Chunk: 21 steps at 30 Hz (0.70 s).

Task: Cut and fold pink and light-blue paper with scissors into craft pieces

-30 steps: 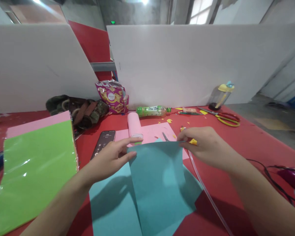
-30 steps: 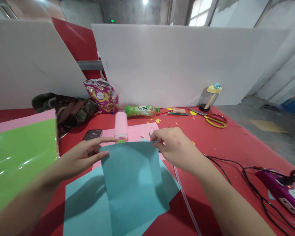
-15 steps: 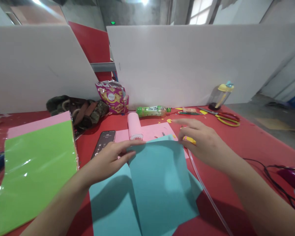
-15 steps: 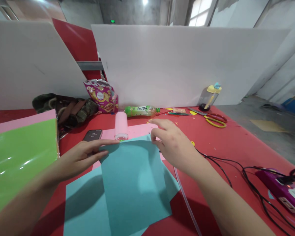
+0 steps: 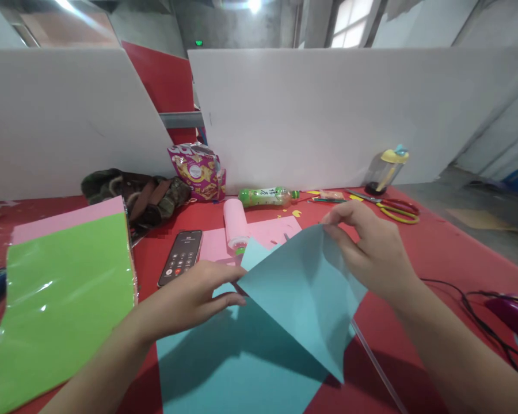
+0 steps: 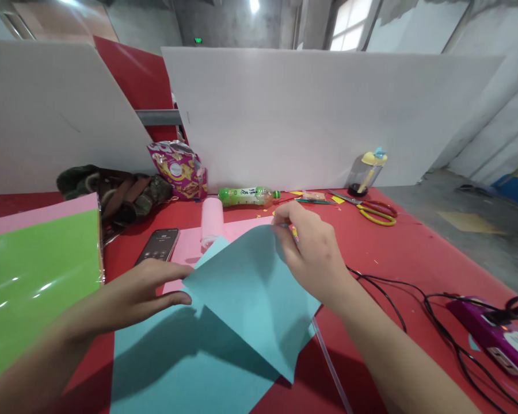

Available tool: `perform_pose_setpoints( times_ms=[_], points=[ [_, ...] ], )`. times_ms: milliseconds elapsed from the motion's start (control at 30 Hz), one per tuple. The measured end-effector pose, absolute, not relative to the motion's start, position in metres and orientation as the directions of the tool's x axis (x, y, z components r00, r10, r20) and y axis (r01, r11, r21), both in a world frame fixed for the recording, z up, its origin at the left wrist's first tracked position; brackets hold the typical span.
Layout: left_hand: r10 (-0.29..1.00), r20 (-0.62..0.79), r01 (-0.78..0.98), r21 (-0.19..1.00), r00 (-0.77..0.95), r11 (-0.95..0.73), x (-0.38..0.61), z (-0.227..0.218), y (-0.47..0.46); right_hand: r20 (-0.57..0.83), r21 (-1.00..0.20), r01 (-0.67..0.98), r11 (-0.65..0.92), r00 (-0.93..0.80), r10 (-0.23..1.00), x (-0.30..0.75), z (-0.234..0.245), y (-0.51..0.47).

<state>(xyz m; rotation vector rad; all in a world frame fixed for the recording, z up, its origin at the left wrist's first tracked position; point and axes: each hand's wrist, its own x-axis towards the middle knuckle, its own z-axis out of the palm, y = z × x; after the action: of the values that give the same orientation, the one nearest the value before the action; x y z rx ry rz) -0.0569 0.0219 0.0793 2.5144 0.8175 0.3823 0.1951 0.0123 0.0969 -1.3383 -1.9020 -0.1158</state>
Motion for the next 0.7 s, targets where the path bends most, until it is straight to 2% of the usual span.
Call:
perform_pose_setpoints(
  times_ms=[100, 200, 233, 300, 367, 433, 700],
  points=[
    [0.585, 0.215, 0.47, 0.413, 0.782, -0.78, -0.051, 0.079, 0.017, 0.713, -0.402, 0.793, 0.458, -0.042, 0.7, 0.193, 0.094, 0.014],
    [0.622, 0.368, 0.52, 0.344, 0.692, -0.782, -0.045, 0.078, 0.01, 0.765, -0.37, 0.776, 0.51, -0.058, 0.642, 0.187, 0.098, 0.004],
    [0.622, 0.417, 0.534, 0.32, 0.663, -0.783, -0.042, 0.078, 0.008, 0.755, -0.345, 0.777, 0.526, -0.103, 0.647, 0.183, 0.099, -0.002],
    [0.598, 0.511, 0.545, 0.269, 0.618, -0.794, -0.038, 0.079, 0.002, 0.658, -0.266, 0.716, 0.646, -0.354, 0.664, 0.174, 0.102, -0.015],
    [0.555, 0.598, 0.534, 0.237, 0.579, -0.812, -0.033, 0.079, -0.004, 0.572, -0.25, 0.653, 0.715, -0.496, 0.653, 0.165, 0.101, -0.026],
    [0.524, 0.654, 0.52, 0.226, 0.546, -0.824, -0.029, 0.079, -0.01, 0.532, -0.248, 0.616, 0.748, -0.558, 0.636, 0.157, 0.096, -0.033],
    [0.517, 0.748, 0.549, 0.247, 0.415, -0.799, -0.028, 0.077, -0.02, 0.613, -0.179, 0.636, 0.751, -0.524, 0.59, 0.154, 0.088, -0.032]
  ],
)
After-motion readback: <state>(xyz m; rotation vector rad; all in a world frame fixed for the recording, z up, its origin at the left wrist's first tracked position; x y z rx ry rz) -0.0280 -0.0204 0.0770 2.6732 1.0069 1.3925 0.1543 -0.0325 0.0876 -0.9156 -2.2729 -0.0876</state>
